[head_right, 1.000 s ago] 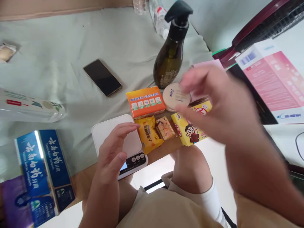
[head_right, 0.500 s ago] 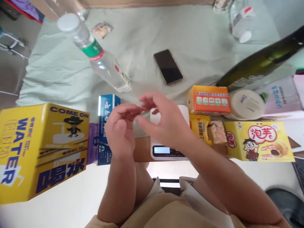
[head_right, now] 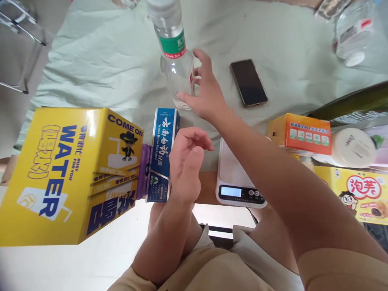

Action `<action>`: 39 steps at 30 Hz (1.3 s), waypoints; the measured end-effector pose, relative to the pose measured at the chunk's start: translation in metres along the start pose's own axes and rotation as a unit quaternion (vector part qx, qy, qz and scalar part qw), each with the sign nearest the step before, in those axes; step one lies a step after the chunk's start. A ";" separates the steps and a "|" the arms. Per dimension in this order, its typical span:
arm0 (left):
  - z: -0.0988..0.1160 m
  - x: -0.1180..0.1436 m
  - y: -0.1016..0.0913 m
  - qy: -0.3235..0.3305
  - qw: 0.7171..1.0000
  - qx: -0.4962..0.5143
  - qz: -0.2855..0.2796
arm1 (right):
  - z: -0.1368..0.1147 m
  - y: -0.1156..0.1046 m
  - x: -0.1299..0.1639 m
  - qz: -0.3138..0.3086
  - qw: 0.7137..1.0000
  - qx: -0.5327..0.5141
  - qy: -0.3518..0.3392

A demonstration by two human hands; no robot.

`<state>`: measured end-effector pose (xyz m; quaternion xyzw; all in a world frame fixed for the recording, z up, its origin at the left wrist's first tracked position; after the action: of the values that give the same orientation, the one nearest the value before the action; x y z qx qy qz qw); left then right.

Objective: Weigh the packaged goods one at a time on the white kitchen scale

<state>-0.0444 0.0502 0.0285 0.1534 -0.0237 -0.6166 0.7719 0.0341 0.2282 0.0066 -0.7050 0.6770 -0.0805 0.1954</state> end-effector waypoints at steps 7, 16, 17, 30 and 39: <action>-0.004 -0.001 0.002 0.055 0.993 -0.100 0.032 | 0.006 -0.024 0.016 0.006 0.999 -0.047 -0.013; -0.022 -0.011 -0.003 0.114 0.983 -0.142 -0.024 | -0.015 -0.109 0.105 0.040 0.987 -0.122 -0.093; -0.023 -0.011 0.000 0.117 0.982 -0.137 -0.055 | -0.016 -0.115 0.116 0.046 0.985 -0.122 -0.110; -0.039 -0.001 0.027 0.106 0.965 -0.116 -0.211 | 0.021 -0.148 0.170 0.104 0.980 -0.115 -0.123; -0.042 0.001 0.020 0.099 0.968 -0.102 -0.207 | 0.027 -0.154 0.180 0.057 0.980 -0.102 -0.161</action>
<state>-0.0154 0.0615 -0.0059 0.1356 0.1478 -0.7439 0.6375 0.1988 0.0566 0.0142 -0.6852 0.6804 0.1146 0.2332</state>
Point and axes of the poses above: each hand's wrist, its own x-axis away from the middle knuckle, its own y-axis out of the palm, z = x × y, the point moved 1 cm from there along -x, towards the middle knuckle, and after that the axes turned 6 degrees about z, right-handed, at the moved point
